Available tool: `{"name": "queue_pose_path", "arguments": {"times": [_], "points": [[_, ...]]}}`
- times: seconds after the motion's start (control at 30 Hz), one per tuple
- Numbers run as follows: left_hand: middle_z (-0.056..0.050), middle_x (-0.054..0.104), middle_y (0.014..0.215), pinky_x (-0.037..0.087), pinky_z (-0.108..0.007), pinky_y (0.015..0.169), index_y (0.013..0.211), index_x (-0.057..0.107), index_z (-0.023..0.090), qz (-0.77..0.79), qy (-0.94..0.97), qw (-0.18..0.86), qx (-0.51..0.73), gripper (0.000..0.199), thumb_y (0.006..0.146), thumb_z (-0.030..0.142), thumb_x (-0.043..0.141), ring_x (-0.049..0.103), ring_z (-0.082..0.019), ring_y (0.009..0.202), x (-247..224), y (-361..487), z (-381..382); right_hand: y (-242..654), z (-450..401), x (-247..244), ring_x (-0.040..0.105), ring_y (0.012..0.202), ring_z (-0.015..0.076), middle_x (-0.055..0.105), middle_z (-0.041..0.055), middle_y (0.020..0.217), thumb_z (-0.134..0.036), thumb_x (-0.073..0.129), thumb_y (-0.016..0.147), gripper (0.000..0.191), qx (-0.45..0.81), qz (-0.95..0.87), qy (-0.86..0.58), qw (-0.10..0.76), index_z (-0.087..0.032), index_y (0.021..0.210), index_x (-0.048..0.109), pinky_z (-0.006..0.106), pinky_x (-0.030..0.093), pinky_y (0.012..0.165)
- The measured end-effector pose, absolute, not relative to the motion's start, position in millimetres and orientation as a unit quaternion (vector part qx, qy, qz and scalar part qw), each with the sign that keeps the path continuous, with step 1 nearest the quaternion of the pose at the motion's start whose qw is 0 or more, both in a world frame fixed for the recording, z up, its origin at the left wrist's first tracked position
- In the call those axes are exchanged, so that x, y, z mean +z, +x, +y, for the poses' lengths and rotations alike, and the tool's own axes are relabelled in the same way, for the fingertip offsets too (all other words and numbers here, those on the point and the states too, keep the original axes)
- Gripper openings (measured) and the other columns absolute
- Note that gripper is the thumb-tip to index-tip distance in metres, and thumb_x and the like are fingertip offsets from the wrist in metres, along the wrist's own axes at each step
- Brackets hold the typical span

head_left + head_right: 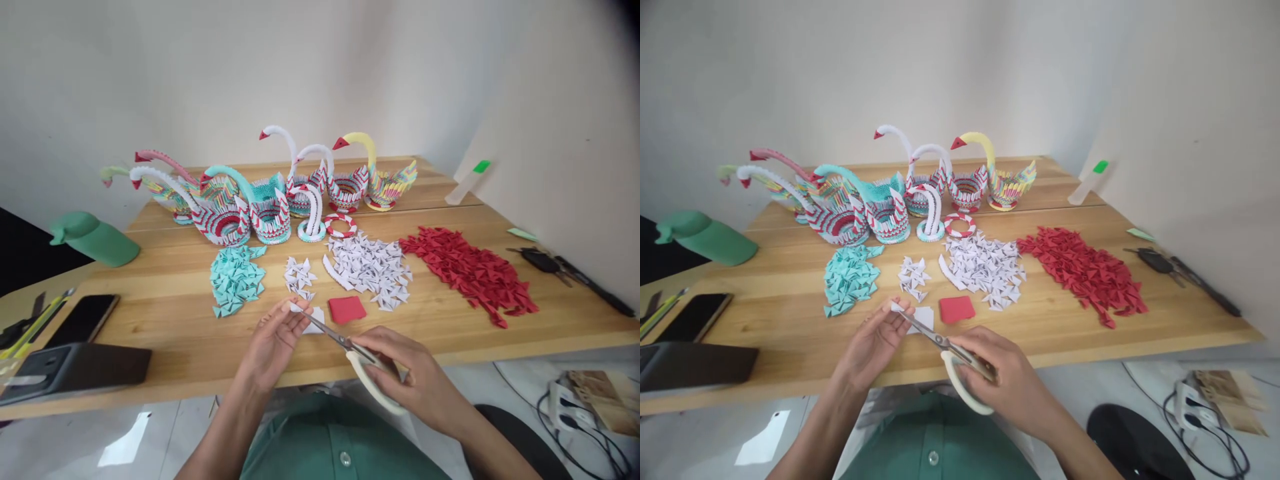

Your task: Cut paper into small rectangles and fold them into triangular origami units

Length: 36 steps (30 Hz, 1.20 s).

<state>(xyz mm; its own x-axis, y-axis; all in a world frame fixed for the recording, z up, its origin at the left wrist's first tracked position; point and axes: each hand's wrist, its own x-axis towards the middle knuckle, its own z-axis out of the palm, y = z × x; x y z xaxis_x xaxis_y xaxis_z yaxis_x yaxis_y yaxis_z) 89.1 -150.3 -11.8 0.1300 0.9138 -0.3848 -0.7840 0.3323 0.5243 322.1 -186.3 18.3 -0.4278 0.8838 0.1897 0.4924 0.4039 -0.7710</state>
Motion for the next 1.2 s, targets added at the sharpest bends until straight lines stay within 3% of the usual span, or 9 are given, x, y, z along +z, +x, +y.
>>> {"name": "queue_pose_path", "arguments": {"times": [0.27, 0.83, 1.2], "points": [[-0.006, 0.075, 0.084, 0.055, -0.027, 0.081, 0.085, 0.072, 0.012, 0.310, 0.110, 0.759, 0.562, 0.012, 0.076, 0.020, 0.076, 0.071, -0.017, 0.083, -9, 90, -151, 320, -184, 13, 0.065, 0.098, 0.0183, 0.068, 0.0062, 0.108, -0.011, 0.058, 0.084, 0.039, 0.343, -0.782, -0.438, 0.281, -0.025, 0.120, 0.064, 0.027, 0.052, 0.085], [-0.007, 0.076, 0.084, 0.055, -0.026, 0.082, 0.086, 0.073, 0.013, 0.317, 0.115, 0.759, 0.556, 0.015, 0.075, 0.021, 0.077, 0.071, -0.017, 0.083, -14, 94, -143, 327, -179, 7, 0.064, 0.100, 0.0173, 0.066, 0.0052, 0.110, -0.010, 0.057, 0.085, 0.039, 0.330, -0.786, -0.435, 0.291, -0.026, 0.121, 0.061, 0.027, 0.052, 0.086], [-0.008, 0.078, 0.083, 0.051, -0.037, 0.090, 0.080, 0.076, 0.015, 0.373, 0.212, 0.690, 0.583, 0.015, 0.069, 0.025, 0.081, 0.072, -0.022, 0.085, -15, 100, -146, 317, -184, 6, 0.065, 0.095, 0.0204, 0.065, 0.0117, 0.107, -0.005, 0.055, 0.086, 0.043, 0.147, -0.836, -0.404, 0.339, -0.020, 0.127, 0.056, 0.029, 0.055, 0.076]]}}
